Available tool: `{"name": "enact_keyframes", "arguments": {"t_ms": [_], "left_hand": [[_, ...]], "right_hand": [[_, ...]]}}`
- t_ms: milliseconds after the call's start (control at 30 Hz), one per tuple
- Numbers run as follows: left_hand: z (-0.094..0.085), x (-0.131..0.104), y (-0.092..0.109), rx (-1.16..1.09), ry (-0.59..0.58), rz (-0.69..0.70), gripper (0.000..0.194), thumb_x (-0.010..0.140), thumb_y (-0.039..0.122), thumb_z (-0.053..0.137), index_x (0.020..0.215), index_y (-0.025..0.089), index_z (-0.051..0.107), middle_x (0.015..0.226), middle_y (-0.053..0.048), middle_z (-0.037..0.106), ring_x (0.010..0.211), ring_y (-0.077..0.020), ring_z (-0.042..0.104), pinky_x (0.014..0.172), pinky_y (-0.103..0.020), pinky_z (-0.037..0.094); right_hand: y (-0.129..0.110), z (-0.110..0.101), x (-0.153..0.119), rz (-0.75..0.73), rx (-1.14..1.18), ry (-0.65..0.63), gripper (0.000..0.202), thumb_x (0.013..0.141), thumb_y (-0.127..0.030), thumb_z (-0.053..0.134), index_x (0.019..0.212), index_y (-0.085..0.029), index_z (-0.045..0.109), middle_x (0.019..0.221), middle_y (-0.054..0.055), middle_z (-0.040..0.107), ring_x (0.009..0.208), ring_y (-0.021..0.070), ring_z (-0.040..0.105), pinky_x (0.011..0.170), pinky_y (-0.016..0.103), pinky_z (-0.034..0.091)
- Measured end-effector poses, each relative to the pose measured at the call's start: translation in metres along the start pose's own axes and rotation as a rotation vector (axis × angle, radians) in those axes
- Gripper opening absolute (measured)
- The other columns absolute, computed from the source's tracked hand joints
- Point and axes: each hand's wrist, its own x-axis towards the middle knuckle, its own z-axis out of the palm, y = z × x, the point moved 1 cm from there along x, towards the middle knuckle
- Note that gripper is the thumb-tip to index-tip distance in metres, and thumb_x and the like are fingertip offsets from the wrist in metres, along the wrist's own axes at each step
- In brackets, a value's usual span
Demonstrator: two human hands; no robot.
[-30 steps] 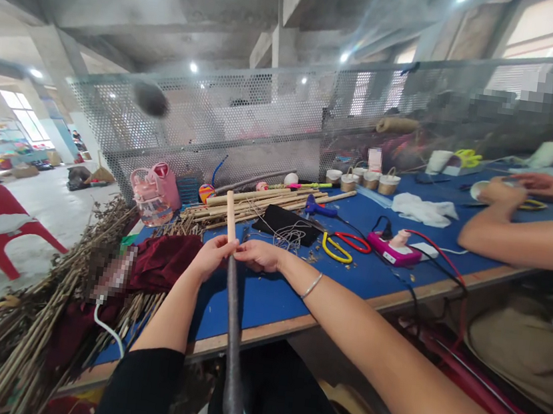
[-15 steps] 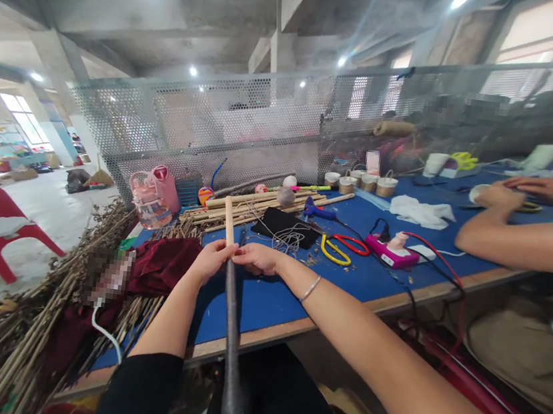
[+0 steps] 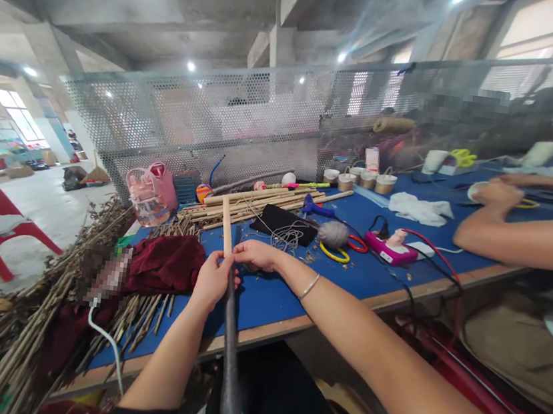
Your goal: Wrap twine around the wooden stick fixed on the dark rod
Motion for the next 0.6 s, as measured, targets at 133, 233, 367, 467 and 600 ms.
{"name": "enact_keyframes", "arguments": {"t_ms": [133, 233, 367, 467, 600], "left_hand": [[0.000, -0.008, 0.002, -0.088, 0.070, -0.009, 0.025, 0.083, 0.045, 0.043, 0.090, 0.021, 0.044, 0.059, 0.004, 0.051, 0.039, -0.0092, 0.050, 0.037, -0.020, 0.039], [0.000, -0.012, 0.004, -0.184, 0.120, 0.031, 0.023, 0.082, 0.043, 0.045, 0.085, 0.021, 0.043, 0.056, 0.006, 0.048, 0.037, -0.0076, 0.046, 0.034, -0.018, 0.036], [0.003, -0.015, 0.007, -0.247, 0.131, 0.105, 0.024, 0.081, 0.044, 0.048, 0.083, 0.021, 0.043, 0.056, 0.007, 0.046, 0.035, -0.0062, 0.042, 0.031, -0.017, 0.033], [0.003, -0.018, 0.009, -0.281, 0.135, 0.121, 0.025, 0.081, 0.045, 0.049, 0.083, 0.021, 0.043, 0.057, 0.008, 0.045, 0.035, -0.0056, 0.041, 0.031, -0.017, 0.031], [0.000, -0.027, 0.014, -0.383, 0.130, 0.135, 0.026, 0.082, 0.047, 0.049, 0.085, 0.022, 0.043, 0.057, 0.008, 0.045, 0.035, -0.0044, 0.038, 0.031, -0.016, 0.029]], "right_hand": [[-0.024, -0.034, -0.072, -0.066, -0.773, 0.768, 0.053, 0.070, -0.051, 0.062, 0.111, -0.018, 0.057, 0.120, 0.017, 0.049, 0.109, 0.0320, 0.044, 0.084, 0.044, 0.036], [0.000, -0.065, -0.136, 0.377, -1.042, 1.078, 0.055, 0.078, -0.051, 0.052, 0.122, -0.017, 0.051, 0.133, 0.020, 0.036, 0.119, 0.0414, 0.032, 0.086, 0.056, 0.029], [0.045, -0.076, -0.174, 0.547, -1.136, 0.728, 0.035, 0.082, -0.027, 0.048, 0.113, -0.015, 0.058, 0.116, 0.020, 0.050, 0.103, 0.0323, 0.047, 0.080, 0.043, 0.038], [0.047, -0.076, -0.177, 0.549, -1.187, 0.623, 0.044, 0.073, -0.010, 0.049, 0.116, -0.019, 0.057, 0.120, 0.019, 0.048, 0.102, 0.0330, 0.046, 0.075, 0.040, 0.040], [0.012, -0.090, -0.155, 0.343, -1.089, 0.531, 0.055, 0.063, -0.002, 0.050, 0.115, -0.017, 0.053, 0.112, 0.015, 0.053, 0.099, 0.0274, 0.048, 0.080, 0.036, 0.038]]}}
